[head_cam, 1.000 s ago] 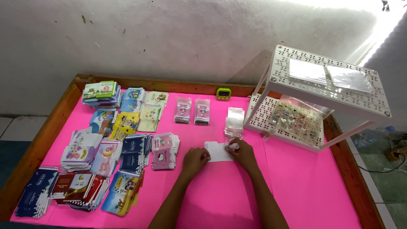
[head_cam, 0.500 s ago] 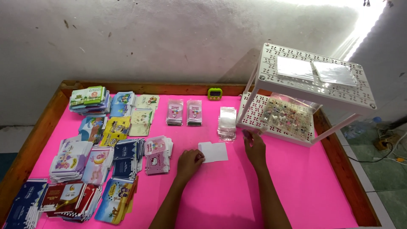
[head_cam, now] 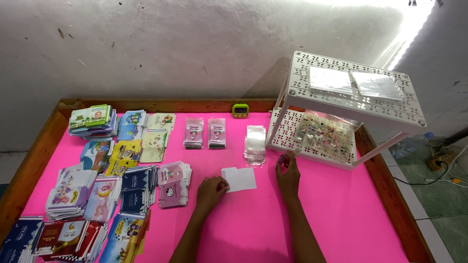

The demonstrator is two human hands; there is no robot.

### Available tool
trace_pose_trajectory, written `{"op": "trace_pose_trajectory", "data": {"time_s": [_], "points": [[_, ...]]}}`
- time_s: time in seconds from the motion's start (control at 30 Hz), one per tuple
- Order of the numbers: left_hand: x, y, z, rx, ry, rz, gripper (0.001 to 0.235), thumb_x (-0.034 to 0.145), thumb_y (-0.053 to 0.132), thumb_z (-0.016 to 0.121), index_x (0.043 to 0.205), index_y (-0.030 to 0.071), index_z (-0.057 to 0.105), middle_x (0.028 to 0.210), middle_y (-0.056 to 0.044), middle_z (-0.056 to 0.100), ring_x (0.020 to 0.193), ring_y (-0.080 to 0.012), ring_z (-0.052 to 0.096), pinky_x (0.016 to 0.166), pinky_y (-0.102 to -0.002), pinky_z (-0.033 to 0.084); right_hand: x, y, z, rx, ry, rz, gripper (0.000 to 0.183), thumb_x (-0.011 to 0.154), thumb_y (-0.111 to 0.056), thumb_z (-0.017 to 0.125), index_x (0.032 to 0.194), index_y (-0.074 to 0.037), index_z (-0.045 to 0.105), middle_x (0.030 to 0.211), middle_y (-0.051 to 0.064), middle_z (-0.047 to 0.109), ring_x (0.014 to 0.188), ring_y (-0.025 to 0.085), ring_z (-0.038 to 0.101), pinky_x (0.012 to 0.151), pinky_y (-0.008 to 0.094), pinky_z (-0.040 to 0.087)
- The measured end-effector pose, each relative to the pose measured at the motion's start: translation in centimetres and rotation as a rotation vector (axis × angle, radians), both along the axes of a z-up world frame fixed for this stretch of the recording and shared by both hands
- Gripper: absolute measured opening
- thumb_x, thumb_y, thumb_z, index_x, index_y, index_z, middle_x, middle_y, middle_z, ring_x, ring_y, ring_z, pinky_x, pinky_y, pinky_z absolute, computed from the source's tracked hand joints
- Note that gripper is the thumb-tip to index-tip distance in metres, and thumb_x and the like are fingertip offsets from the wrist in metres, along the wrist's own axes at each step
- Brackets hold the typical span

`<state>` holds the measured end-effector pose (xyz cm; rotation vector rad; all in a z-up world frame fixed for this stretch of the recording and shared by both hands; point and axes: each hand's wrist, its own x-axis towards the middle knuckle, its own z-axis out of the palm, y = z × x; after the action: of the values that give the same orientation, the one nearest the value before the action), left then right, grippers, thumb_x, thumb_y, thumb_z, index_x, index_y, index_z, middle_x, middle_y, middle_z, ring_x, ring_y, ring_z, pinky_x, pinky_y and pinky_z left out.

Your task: Packaging small illustrated cards into individual clear plastic sleeves on a pink work surface.

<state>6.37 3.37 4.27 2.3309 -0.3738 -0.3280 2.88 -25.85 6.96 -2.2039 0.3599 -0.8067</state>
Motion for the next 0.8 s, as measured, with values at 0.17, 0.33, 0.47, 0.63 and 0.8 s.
{"op": "trace_pose_trajectory", "data": {"time_s": [0.17, 0.33, 0.47, 0.63, 0.8], "points": [[0.2, 0.0, -0.7, -0.004, -0.022, -0.005, 0.014, 0.093, 0.03, 0.071, 0.104, 0.022, 0.074, 0.094, -0.002, 0.071, 0.104, -0.0272, 0.063, 0.1, -0.051, 0.048, 0.1, -0.1, 0.3, -0.013, -0.025, -0.007, 0.044, 0.094, -0.013, 0.071, 0.132, -0.002, 0.053, 0.115, 0.022, 0.067, 0.107, 0.037, 0.07, 0.094, 0.042, 0.062], [0.3, 0.0, -0.9, -0.001, -0.014, -0.005, 0.014, 0.093, 0.031, 0.071, 0.103, 0.022, 0.074, 0.094, -0.002, 0.071, 0.104, -0.0272, 0.063, 0.1, -0.052, 0.048, 0.1, -0.2, 0.2, -0.04, -0.097, -0.055, 0.038, 0.095, -0.021, 0.072, 0.127, -0.005, 0.057, 0.112, 0.018, 0.066, 0.107, 0.036, 0.068, 0.096, 0.044, 0.059], [0.4, 0.0, -1.4, -0.005, -0.019, -0.002, 0.015, 0.093, 0.031, 0.072, 0.106, 0.023, 0.073, 0.094, -0.001, 0.071, 0.104, -0.0269, 0.063, 0.1, -0.051, 0.047, 0.3, -0.9, -1.4, -0.289, -0.232, -0.089, 0.035, 0.091, -0.024, 0.077, 0.119, -0.011, 0.06, 0.107, 0.009, 0.059, 0.105, 0.028, 0.061, 0.096, 0.043, 0.054], [-0.1, -0.1, -0.4, 0.0, -0.024, 0.016, 0.031, 0.092, 0.03, 0.073, 0.122, 0.023, 0.068, 0.098, -0.005, 0.071, 0.107, -0.0305, 0.062, 0.101, -0.054, 0.046, 0.4, 0.2, -5.0, -0.386, -0.039, 0.236, 0.024, 0.091, -0.033, 0.075, 0.11, -0.02, 0.07, 0.092, 0.002, 0.064, 0.093, 0.024, 0.064, 0.086, 0.038, 0.055], [-0.2, 0.0, 0.5, 0.008, -0.024, -0.014, 0.037, 0.094, 0.029, 0.07, 0.131, 0.026, 0.068, 0.098, -0.002, 0.071, 0.105, -0.0276, 0.063, 0.099, -0.051, 0.048, 0.2, 2.3, -4.6, -0.435, 0.221, 0.357, 0.041, 0.085, -0.05, 0.076, 0.114, -0.02, 0.076, 0.108, 0.004, 0.059, 0.102, 0.023, 0.061, 0.092, 0.037, 0.053]]}}
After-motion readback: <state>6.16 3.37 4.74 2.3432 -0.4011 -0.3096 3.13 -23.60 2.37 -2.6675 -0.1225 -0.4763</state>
